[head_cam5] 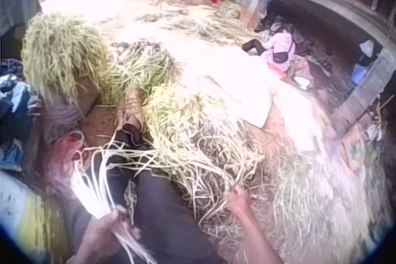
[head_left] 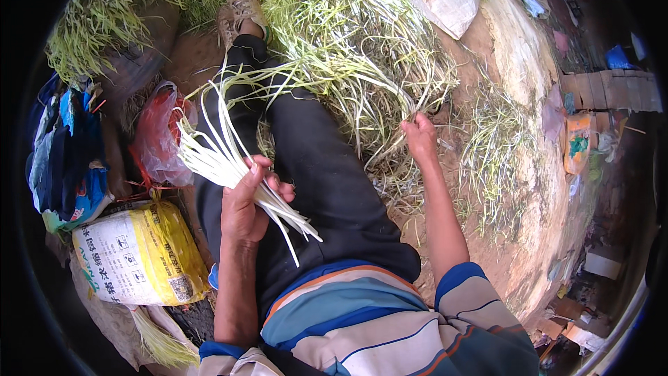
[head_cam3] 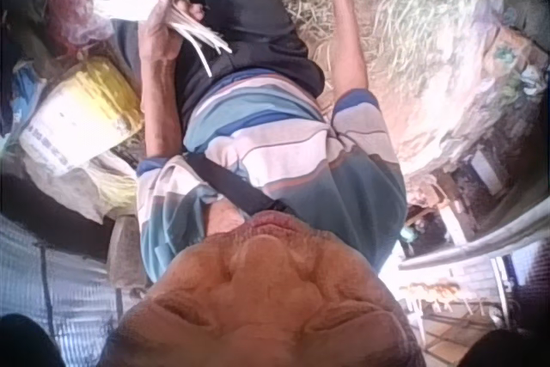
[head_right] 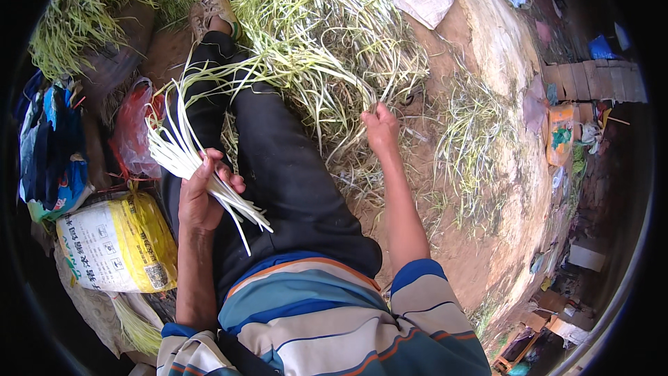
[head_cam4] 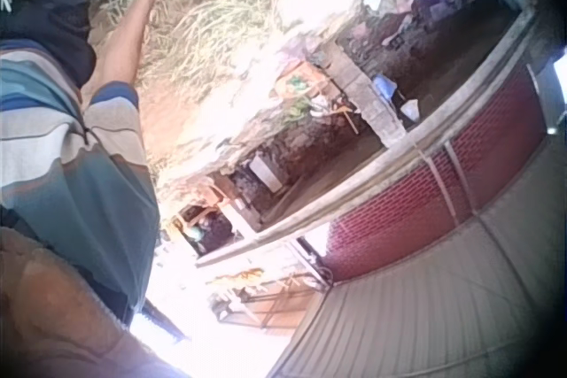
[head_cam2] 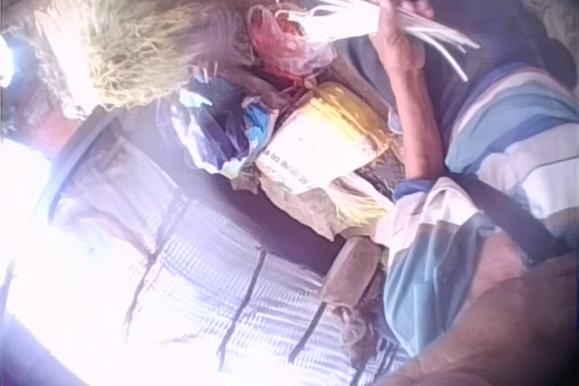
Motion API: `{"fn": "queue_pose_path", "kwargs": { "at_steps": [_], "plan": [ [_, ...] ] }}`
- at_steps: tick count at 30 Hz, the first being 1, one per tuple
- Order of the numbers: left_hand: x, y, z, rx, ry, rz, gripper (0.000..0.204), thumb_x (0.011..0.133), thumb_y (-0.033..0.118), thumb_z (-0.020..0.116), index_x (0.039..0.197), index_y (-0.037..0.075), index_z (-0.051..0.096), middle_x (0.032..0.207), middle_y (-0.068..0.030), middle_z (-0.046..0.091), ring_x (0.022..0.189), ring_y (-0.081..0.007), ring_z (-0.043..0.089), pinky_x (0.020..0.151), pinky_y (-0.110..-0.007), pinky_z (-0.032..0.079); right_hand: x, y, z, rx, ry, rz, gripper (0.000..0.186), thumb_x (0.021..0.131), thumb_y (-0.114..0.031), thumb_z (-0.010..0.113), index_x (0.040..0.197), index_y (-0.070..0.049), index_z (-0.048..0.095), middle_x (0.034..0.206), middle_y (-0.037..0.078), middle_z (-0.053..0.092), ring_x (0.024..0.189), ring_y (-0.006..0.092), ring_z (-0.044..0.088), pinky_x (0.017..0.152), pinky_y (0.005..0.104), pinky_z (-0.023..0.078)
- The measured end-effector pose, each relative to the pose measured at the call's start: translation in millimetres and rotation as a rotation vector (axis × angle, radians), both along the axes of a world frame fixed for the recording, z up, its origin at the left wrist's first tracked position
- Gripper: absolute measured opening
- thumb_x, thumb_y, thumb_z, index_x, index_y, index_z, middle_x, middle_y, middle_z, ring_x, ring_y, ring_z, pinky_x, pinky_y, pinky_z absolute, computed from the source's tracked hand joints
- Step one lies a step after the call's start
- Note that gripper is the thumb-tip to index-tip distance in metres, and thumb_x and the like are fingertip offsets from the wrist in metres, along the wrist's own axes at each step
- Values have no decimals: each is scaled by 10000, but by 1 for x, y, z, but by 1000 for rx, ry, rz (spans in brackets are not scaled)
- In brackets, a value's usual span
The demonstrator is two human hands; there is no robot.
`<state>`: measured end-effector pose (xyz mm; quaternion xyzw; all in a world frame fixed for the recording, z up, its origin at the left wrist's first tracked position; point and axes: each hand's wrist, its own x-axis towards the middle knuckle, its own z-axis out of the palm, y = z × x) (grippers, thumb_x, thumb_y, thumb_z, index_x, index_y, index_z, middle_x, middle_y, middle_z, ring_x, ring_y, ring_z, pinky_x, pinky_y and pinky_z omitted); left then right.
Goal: The person sits on the ground and peels the outer layers off long, thin, white plant stems by hand. They hold a bundle in the left hand and strip each stem individually with the right hand, discarding the peelings onto the floor.
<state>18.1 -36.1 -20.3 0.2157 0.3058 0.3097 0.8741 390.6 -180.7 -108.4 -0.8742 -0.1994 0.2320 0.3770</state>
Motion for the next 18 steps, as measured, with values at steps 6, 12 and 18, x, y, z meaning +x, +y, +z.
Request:
{"fn": "queue_pose_path", "kwargs": {
  "at_steps": [6,12,18],
  "plan": [
    [-1,-5,-8,-68,14,9,291,1035,250,686,1211,26,630,743,-48,598,588,-160,603,571,-331,543,-19,14,-10,0,47,-51,507,973,-153,691,1449,-30,567,931,77,713,768,146,625,696,336,498],
    [5,-3,-12,-88,27,24,319,1026,225,693,1249,8,622,689,-27,570,565,-138,568,536,-308,497,-28,19,-7,146,-17,-136,623,948,-102,717,1518,15,492,900,48,675,768,105,603,680,288,491],
    [8,-1,-11,-116,39,25,306,1012,197,708,1243,9,636,673,-16,555,546,-133,550,521,-296,471,-25,18,2,237,305,-3,370,921,-35,681,1280,53,675,924,22,686,761,93,600,687,271,493]
  ]
}}
